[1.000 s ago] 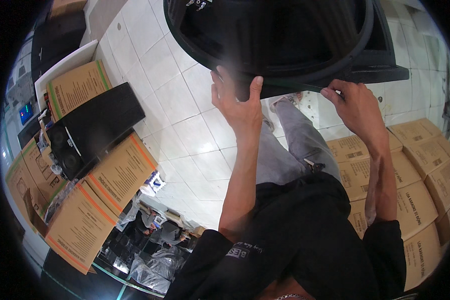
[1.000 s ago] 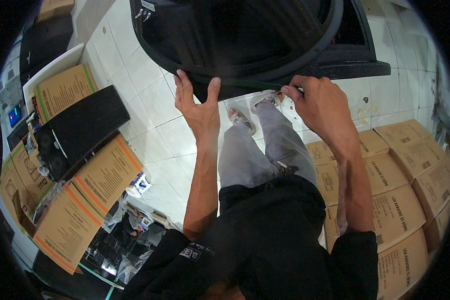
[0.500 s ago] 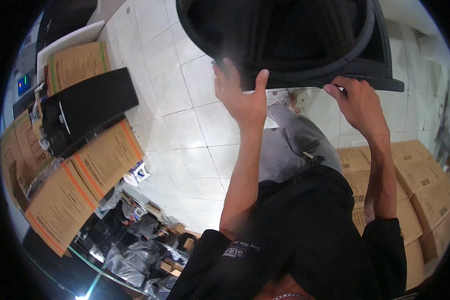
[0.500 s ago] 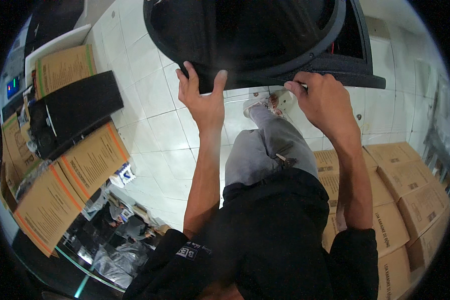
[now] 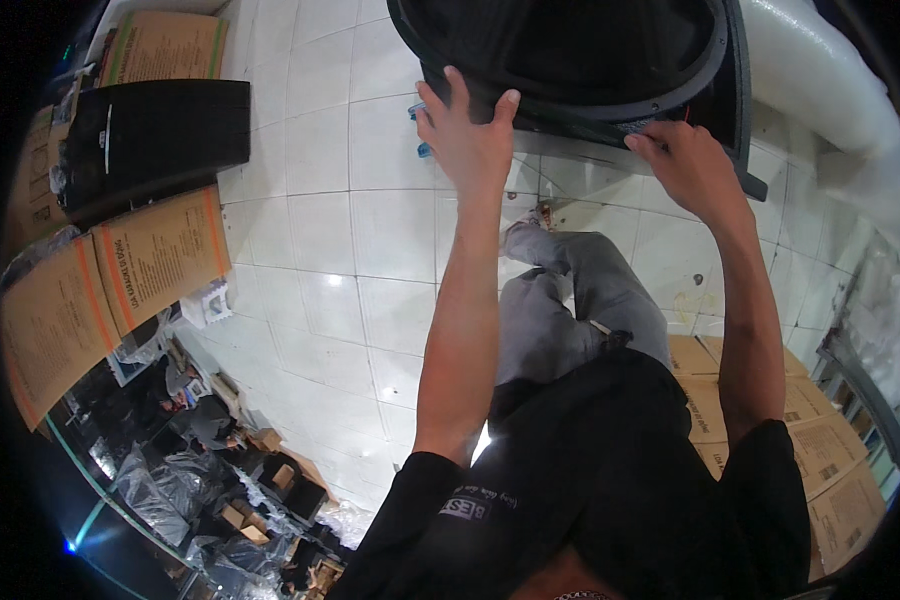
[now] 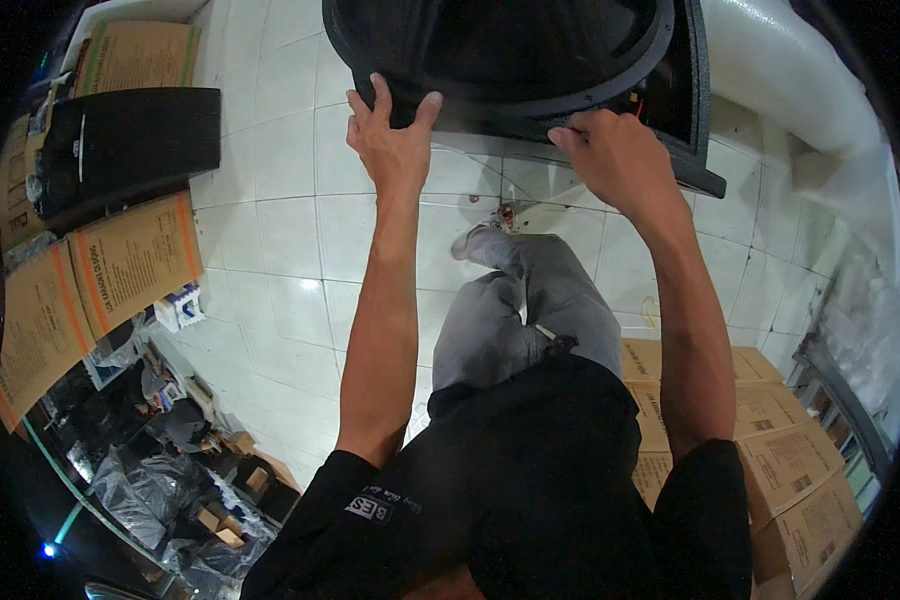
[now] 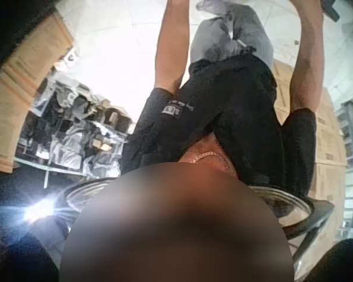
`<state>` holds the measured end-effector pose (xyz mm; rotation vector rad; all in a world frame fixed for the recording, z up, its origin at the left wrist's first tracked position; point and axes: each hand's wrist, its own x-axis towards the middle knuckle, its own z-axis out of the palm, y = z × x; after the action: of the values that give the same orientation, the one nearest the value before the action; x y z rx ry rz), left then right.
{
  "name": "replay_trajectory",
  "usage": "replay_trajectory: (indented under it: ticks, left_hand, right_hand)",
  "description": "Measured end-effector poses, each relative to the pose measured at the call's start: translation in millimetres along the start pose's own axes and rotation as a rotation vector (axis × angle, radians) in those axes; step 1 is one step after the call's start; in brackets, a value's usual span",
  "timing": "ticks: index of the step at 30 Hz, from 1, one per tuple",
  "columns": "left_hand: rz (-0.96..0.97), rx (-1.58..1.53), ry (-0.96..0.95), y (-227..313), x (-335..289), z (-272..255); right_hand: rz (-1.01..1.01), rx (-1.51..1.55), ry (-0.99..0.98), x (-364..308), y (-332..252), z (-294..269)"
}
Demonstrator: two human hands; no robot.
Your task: The person assembles a large speaker unit by attaching a black plastic cover and securing it with black tape. They then apply tape around the edge of a smaller speaker driver and wrap the driver's wires with tape.
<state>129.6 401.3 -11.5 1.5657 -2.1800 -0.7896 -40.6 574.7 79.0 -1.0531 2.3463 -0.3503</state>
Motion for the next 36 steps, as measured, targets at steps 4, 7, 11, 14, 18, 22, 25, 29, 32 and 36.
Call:
replay_trajectory:
  ticks: [4,7,11,14,18,22,25,29,32,36]
  left_hand:
    - [-0.018,-0.014,0.025,3.8,-4.5,4.4]
    - [-0.032,-0.038,0.038,6.1,-9.0,8.2]
    - [-0.025,0.010,0.071,7.1,-13.2,13.4]
    - [-0.024,0.031,0.097,7.8,-15.1,16.1]
    - [-0.058,0.013,0.119,10.9,-18.2,19.1]
    - [-0.096,0.007,0.138,16.3,-21.5,21.0]
    - [-0.143,-0.006,0.149,19.7,-25.0,22.8]
    - [-0.192,-0.021,0.169,25.5,-28.5,25.7]
    - [-0.223,0.003,0.170,28.7,-30.6,27.1]
    - [-0.227,0.015,0.185,32.1,-32.9,27.7]
  right_hand:
    - [-0.055,-0.002,0.044,3.1,5.4,-4.9]
    - [-0.036,-0.010,0.021,4.1,11.2,-10.2]
    - [0.017,-0.026,-0.078,9.0,23.2,-22.0]
    - [-0.063,0.060,-0.141,17.4,32.2,-33.6]
    - [0.163,0.260,-0.397,31.0,42.7,-51.3]
    - [0.116,0.172,-0.437,48.9,47.2,-59.6]
    - [0.046,0.143,-0.458,58.7,49.4,-62.2]
    - [-0.084,0.046,-0.435,61.2,49.1,-66.2]
    - [-0.149,0.021,-0.423,54.9,46.4,-65.5]
    - [-0.141,-0.018,-0.389,44.2,43.2,-60.8]
